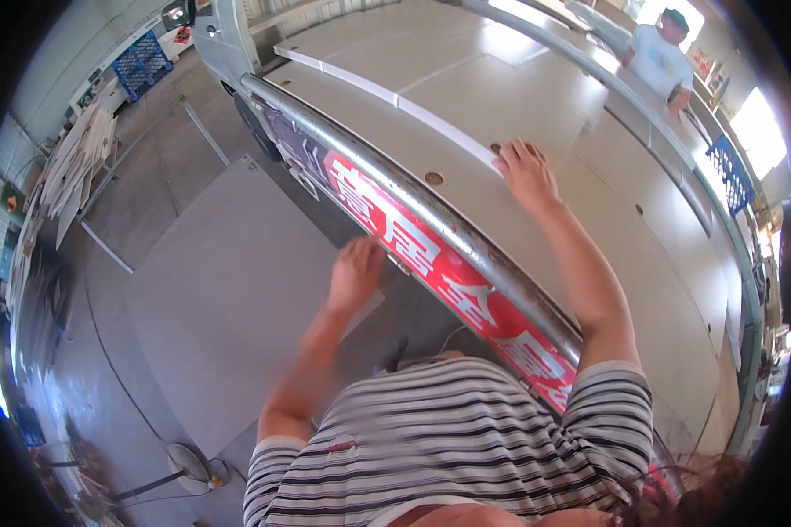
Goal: The person stacks wooden boards in the bed of a truck, closes the tailgate, and secures the load by threading and tightening orange straps across the boards by hand.
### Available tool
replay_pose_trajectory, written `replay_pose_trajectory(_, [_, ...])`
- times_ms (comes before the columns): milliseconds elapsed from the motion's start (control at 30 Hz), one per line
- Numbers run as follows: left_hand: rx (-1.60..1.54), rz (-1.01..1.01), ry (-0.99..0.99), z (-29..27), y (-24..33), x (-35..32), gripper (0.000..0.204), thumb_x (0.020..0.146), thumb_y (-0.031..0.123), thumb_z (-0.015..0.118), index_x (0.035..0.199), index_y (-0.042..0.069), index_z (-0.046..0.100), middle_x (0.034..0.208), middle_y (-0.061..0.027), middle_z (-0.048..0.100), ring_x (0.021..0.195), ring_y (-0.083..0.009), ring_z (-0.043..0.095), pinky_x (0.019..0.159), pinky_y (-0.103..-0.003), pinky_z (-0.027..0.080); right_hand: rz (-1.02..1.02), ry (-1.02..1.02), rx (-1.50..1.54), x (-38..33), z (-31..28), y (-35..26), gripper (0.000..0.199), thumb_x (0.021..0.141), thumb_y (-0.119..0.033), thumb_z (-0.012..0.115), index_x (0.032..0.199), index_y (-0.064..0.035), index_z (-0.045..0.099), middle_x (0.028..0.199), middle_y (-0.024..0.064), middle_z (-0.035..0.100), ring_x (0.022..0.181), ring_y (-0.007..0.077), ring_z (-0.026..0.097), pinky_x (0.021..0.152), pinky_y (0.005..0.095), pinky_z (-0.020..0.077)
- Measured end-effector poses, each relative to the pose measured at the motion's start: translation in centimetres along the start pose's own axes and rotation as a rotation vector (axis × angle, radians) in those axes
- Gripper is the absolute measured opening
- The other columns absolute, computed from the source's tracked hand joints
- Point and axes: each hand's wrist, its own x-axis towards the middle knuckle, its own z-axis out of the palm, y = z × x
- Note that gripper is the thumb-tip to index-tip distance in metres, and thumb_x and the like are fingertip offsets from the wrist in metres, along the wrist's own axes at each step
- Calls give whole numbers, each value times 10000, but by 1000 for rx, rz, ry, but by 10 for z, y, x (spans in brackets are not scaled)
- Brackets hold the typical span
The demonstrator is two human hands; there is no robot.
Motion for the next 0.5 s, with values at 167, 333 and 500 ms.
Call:
replay_pose_trajectory(167, [-68,-39,55,-10,15,25,226,895,44,589,1121,35,589,949,-148,636,844,-291,635,729,-367,509,-76,154,-94,5,6,25,260,926,-304,561,1113,-124,573,1230,57,545,1207,243,497,1021,422,387])
replay_pose_trajectory(333, [-36,-55,-49,37,3,-21,223,900,68,582,1117,24,608,975,-166,642,862,-281,643,745,-349,514,-43,129,72,9,5,22,266,934,-311,541,1125,-129,581,1252,54,548,1218,247,489,1049,420,363])
replay_pose_trajectory(500, [-458,-382,-440,59,64,-32,313,922,144,608,1203,11,572,1010,-140,653,909,-210,635,818,-330,504,-45,143,73,5,16,41,269,939,-300,530,1137,-124,576,1269,47,545,1211,260,489,1044,415,362])
